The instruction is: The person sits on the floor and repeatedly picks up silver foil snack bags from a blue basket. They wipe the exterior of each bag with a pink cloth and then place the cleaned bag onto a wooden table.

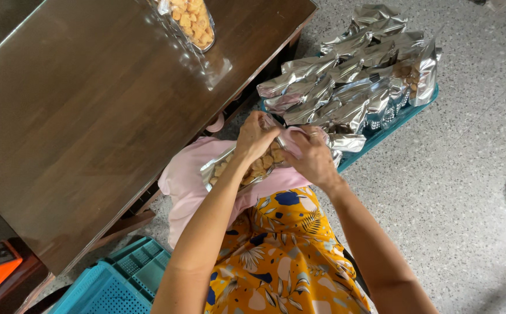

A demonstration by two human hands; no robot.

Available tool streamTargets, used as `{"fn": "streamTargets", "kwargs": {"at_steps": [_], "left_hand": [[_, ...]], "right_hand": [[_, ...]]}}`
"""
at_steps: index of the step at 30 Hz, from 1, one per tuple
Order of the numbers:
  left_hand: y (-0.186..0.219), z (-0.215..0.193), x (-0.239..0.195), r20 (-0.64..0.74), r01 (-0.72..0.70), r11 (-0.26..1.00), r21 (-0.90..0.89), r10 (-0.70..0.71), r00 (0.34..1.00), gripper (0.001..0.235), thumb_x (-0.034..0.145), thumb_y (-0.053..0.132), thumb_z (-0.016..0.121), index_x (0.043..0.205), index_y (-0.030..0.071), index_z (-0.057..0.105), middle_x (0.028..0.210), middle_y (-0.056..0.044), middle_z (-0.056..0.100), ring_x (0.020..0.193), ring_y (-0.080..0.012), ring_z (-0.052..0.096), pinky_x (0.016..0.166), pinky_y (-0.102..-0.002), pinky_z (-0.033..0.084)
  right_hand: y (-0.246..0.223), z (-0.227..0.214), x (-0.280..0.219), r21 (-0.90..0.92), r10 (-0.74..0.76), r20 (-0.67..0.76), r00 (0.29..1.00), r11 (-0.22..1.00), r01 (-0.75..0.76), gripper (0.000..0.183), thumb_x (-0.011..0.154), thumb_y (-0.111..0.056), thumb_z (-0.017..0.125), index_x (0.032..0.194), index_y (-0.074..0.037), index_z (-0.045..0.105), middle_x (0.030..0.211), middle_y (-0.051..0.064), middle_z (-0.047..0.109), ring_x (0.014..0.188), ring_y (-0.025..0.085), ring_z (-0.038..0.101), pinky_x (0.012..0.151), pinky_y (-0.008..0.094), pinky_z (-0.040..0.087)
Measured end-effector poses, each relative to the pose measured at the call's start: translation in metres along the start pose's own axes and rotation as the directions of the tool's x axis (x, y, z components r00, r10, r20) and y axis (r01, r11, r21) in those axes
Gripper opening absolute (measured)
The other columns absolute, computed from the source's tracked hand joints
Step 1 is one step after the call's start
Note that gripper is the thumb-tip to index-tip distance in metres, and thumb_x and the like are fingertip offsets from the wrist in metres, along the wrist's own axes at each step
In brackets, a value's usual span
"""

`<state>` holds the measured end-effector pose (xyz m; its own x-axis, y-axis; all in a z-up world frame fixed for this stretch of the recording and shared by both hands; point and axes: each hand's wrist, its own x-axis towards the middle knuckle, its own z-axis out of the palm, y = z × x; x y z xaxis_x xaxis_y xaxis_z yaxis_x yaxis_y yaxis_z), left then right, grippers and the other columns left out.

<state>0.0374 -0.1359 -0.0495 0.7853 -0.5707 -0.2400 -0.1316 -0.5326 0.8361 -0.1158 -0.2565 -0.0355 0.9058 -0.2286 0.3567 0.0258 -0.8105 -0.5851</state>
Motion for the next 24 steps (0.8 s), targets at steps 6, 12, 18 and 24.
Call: {"fn": "streamTargets", "kwargs": {"at_steps": [6, 12, 18, 24], "left_hand": [[-0.016, 0.008, -0.005, -0.029, -0.111, 0.992, -0.055, 0.109, 0.994, 0.048, 0.083, 0.028, 0.074, 0.121, 0.0, 0.066, 0.114, -0.019, 0.074, 0.103, -0.0273, 0.073, 0.091, -0.037, 0.057], [-0.029, -0.003, -0.001, -0.079, -0.167, 0.979, -0.117, 0.159, 0.984, 0.024, 0.095, 0.022, 0.069, 0.112, 0.006, 0.075, 0.096, -0.012, 0.079, 0.081, -0.019, 0.076, 0.074, -0.032, 0.058], [-0.012, 0.0, -0.003, -0.141, -0.113, 0.976, -0.185, 0.088, 0.986, 0.02, 0.093, 0.024, 0.072, 0.105, 0.008, 0.078, 0.085, -0.01, 0.079, 0.072, -0.0137, 0.072, 0.067, -0.03, 0.055], [-0.012, 0.002, 0.001, -0.165, -0.12, 0.981, -0.155, 0.094, 0.982, 0.023, 0.094, 0.027, 0.072, 0.105, 0.008, 0.078, 0.081, -0.01, 0.077, 0.067, -0.0136, 0.068, 0.064, -0.031, 0.053]], "right_hand": [[0.004, 0.024, 0.023, -0.241, 0.125, -0.084, 0.989, 0.96, -0.142, 0.02, 0.084, -0.008, 0.082, 0.102, -0.001, 0.075, 0.114, 0.012, 0.069, 0.102, 0.032, 0.063, 0.088, 0.043, 0.061], [0.037, 0.036, 0.039, 0.623, 0.258, 0.186, 0.948, 0.716, -0.317, 0.018, 0.099, -0.008, 0.066, 0.111, 0.003, 0.073, 0.138, 0.011, 0.059, 0.11, 0.023, 0.068, 0.092, 0.032, 0.062], [0.043, 0.02, 0.046, 0.337, 0.399, 0.404, 0.823, 0.772, -0.54, 0.025, 0.089, -0.014, 0.074, 0.11, -0.002, 0.075, 0.087, 0.006, 0.076, 0.069, 0.014, 0.073, 0.062, 0.03, 0.062], [0.068, 0.001, 0.017, 0.168, 0.227, 0.602, 0.766, 0.901, -0.399, 0.023, 0.095, -0.022, 0.07, 0.09, -0.002, 0.078, 0.071, 0.007, 0.074, 0.051, 0.013, 0.066, 0.044, 0.031, 0.052]]}}
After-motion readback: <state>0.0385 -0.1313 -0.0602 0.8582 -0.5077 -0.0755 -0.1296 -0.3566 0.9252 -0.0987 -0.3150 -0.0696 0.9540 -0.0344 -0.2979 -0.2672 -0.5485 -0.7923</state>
